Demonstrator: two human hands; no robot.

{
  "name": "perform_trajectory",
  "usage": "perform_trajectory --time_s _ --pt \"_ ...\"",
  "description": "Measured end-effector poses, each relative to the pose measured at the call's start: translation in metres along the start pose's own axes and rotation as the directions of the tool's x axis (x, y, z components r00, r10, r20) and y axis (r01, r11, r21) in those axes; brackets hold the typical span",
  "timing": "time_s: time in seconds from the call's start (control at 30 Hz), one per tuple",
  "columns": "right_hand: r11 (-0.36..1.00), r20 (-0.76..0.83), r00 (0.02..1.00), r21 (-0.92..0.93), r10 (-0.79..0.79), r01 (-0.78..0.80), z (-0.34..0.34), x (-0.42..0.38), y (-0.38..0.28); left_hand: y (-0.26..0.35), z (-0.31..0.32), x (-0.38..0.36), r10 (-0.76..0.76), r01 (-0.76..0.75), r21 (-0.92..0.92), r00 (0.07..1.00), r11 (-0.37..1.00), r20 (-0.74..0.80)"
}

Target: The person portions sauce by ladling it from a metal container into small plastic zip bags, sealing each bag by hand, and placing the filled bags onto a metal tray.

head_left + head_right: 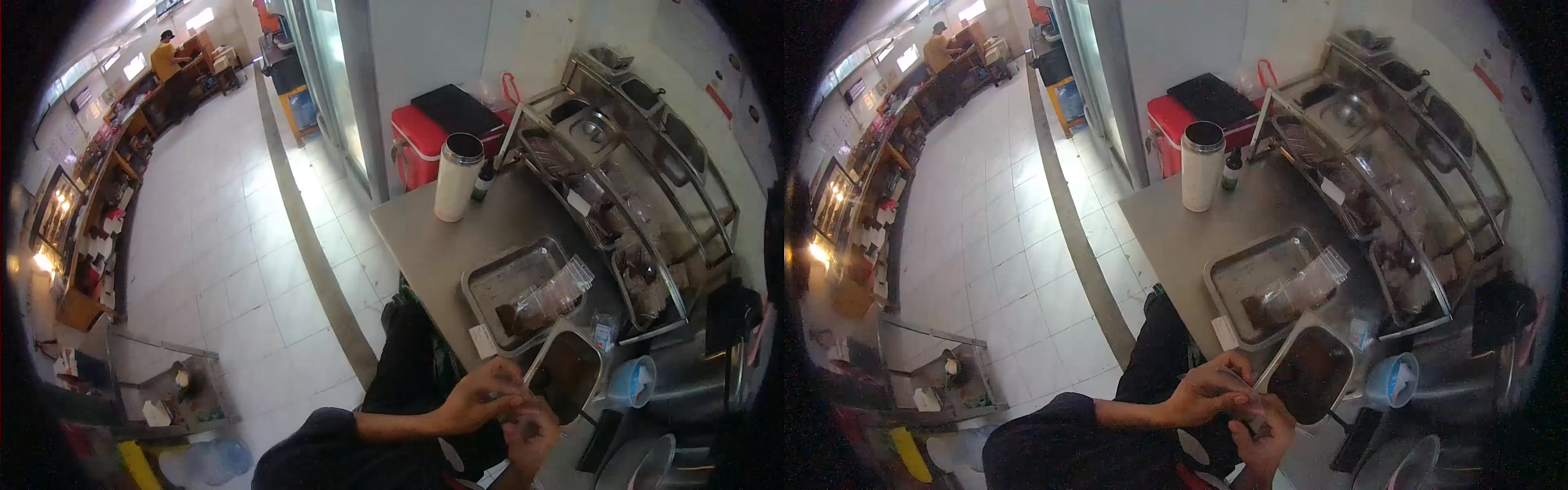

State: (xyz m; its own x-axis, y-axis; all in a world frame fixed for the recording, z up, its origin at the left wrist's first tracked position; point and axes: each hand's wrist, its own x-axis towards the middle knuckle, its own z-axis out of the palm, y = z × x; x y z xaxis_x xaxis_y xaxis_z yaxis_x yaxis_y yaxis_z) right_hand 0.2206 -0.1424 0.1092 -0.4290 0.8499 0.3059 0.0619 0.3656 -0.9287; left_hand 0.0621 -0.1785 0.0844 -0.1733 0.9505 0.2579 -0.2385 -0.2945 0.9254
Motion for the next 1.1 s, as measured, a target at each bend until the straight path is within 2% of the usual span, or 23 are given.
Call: perform_trajectory --time_s 0.1,0.2,0.23,0.3,0.33,0.43,0.5,0.53,0.6,0.7,0.9,1.0,1.1 --pt "0.997 -0.031 0.999 -0.075 0.026 -0.028 0.002 0.0 -0.003 -0.003 0.003 0.0 0.013 -0.013 0.014 1.0 1.0 -0.009" --pt "0.984 -0.053 0.99 -0.119 0.129 -0.135 -0.004 -0.004 -0.001 0.001 0.004 0.003 0.01 -0.011 -0.006 1.0 1.0 -0.024" --pt "0.985 -0.073 0.994 -0.148 0.078 -0.088 -0.005 -0.003 -0.002 0.003 0.003 0.005 0.006 -0.007 -0.014 1.0 1.0 -0.03" --pt "0.978 -0.112 0.993 -0.211 -0.025 0.001 -0.007 0.002 -0.006 -0.004 -0.007 0.012 0.039 -0.03 0.044 0.975 0.999 -0.22" --pt "0.972 -0.099 0.995 -0.234 0.004 -0.027 -0.009 0.005 -0.011 -0.005 -0.011 0.016 0.058 -0.037 0.073 0.949 0.997 -0.31" --pt "0.956 -0.061 0.996 -0.281 0.066 -0.081 -0.016 0.01 -0.02 0.01 -0.03 0.012 0.216 -0.094 0.456 0.951 0.885 -0.222" --pt "0.957 -0.011 0.997 -0.28 0.072 -0.072 -0.015 0.014 -0.017 0.021 -0.022 0.011 0.239 -0.221 0.503 0.971 0.836 0.029" --pt "0.938 0.033 0.997 -0.344 0.068 -0.052 -0.014 0.015 -0.019 0.026 -0.019 0.009 0.239 -0.28 0.517 0.96 0.809 0.145" --pt "0.887 0.121 0.99 -0.462 0.069 -0.006 -0.011 0.02 -0.024 0.025 -0.014 0.009 0.205 -0.259 0.54 0.966 0.801 0.16" --pt "0.822 0.247 0.969 -0.546 -0.024 0.16 -0.01 0.025 -0.024 0.022 -0.016 0.011 0.209 -0.275 0.54 0.961 0.795 0.182" --pt "0.878 0.334 0.943 -0.449 -0.006 0.164 -0.013 0.029 -0.019 0.033 -0.023 0.012 0.141 -0.254 0.499 0.957 0.829 0.253" --pt "0.839 0.382 0.924 -0.505 0.005 0.204 -0.013 0.03 -0.024 0.034 -0.024 0.015 0.147 -0.27 0.515 0.952 0.814 0.267" --pt "0.871 0.372 0.927 -0.47 0.045 0.146 -0.012 0.035 -0.032 0.033 -0.026 0.016 0.148 -0.274 0.485 0.948 0.83 0.283"
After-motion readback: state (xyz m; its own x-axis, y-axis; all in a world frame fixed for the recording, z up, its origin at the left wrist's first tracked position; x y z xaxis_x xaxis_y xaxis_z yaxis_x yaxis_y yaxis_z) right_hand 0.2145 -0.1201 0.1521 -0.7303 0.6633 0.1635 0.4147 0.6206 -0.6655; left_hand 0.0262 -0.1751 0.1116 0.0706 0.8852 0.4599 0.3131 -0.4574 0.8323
